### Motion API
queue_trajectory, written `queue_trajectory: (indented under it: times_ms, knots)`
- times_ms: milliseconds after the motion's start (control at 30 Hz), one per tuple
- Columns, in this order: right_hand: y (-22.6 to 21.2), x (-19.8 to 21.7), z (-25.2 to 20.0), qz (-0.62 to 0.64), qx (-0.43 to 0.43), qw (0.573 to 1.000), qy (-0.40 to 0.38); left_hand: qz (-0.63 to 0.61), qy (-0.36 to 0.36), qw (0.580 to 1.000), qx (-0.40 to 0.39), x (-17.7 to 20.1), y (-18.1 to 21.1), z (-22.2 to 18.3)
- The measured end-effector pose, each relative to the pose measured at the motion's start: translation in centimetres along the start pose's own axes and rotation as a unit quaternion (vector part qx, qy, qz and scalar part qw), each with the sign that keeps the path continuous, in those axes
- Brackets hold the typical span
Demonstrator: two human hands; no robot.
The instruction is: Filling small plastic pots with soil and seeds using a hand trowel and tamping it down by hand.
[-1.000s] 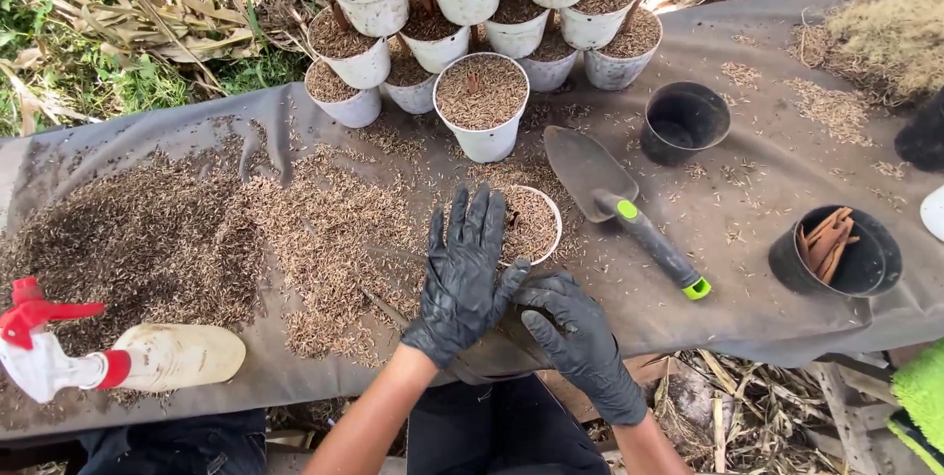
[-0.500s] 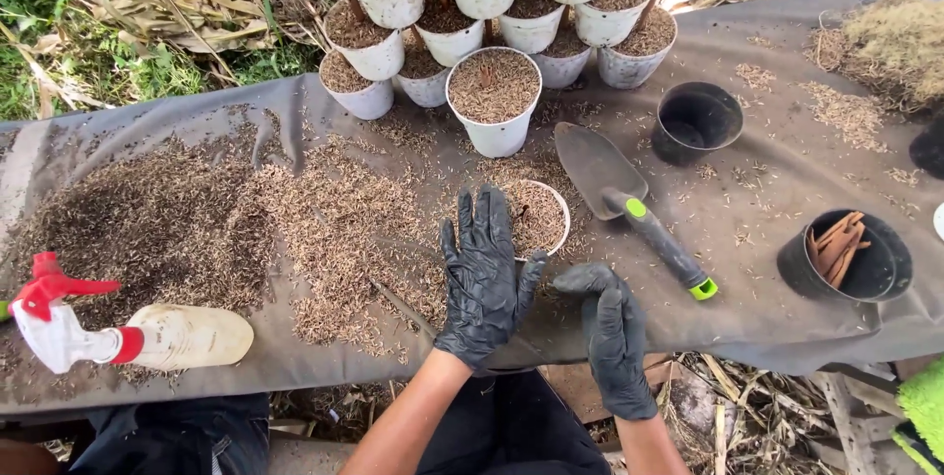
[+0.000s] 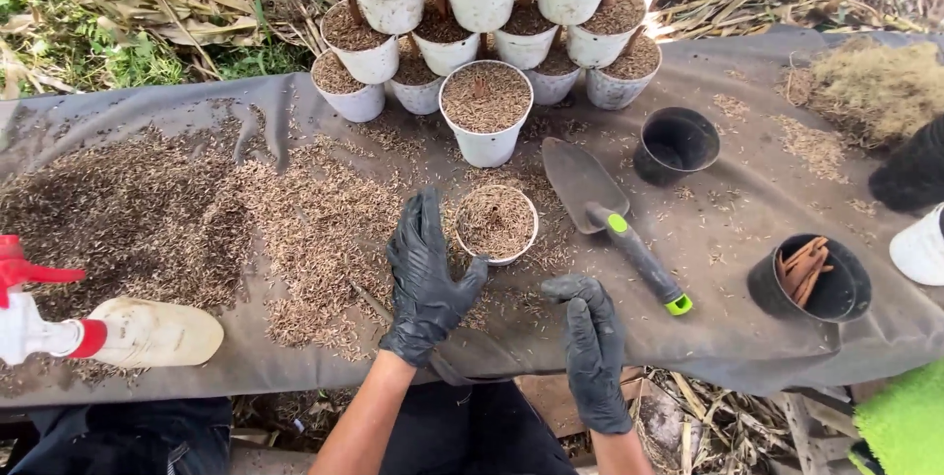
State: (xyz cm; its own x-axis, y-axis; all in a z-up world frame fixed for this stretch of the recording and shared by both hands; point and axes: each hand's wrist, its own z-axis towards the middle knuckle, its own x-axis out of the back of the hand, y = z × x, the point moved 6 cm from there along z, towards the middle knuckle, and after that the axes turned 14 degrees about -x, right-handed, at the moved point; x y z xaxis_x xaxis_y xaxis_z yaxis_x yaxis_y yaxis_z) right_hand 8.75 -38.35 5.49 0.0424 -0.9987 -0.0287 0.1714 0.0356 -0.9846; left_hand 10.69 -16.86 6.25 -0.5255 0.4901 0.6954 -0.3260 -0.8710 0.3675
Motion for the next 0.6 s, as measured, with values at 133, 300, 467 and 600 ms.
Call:
queue_trajectory:
  times_ms: [133,300,467,600]
  knots:
    - [0.8,0.1,0.1,0.013,-0.017,1.0,0.003,-0.02,-0.143,0.988,0.047,-2.3,-0.8,1.1]
    - [0.4,-0.1,0.2,-0.016,-0.03,0.999,0.002,0.127,-0.142,0.975,-0.115,-2.4,0.4,1.8]
    - [0.1,-0.4,0.3,-0.015,-0.024,1.0,0.007,0.127,-0.144,0.971,-0.142,-1.7,0.7,0.8]
    - [2.6,0.6,0.4,-0.079,-0.064,0.994,0.029,0.153,-0.15,0.963,-0.163,-1.5,1.3,-0.1]
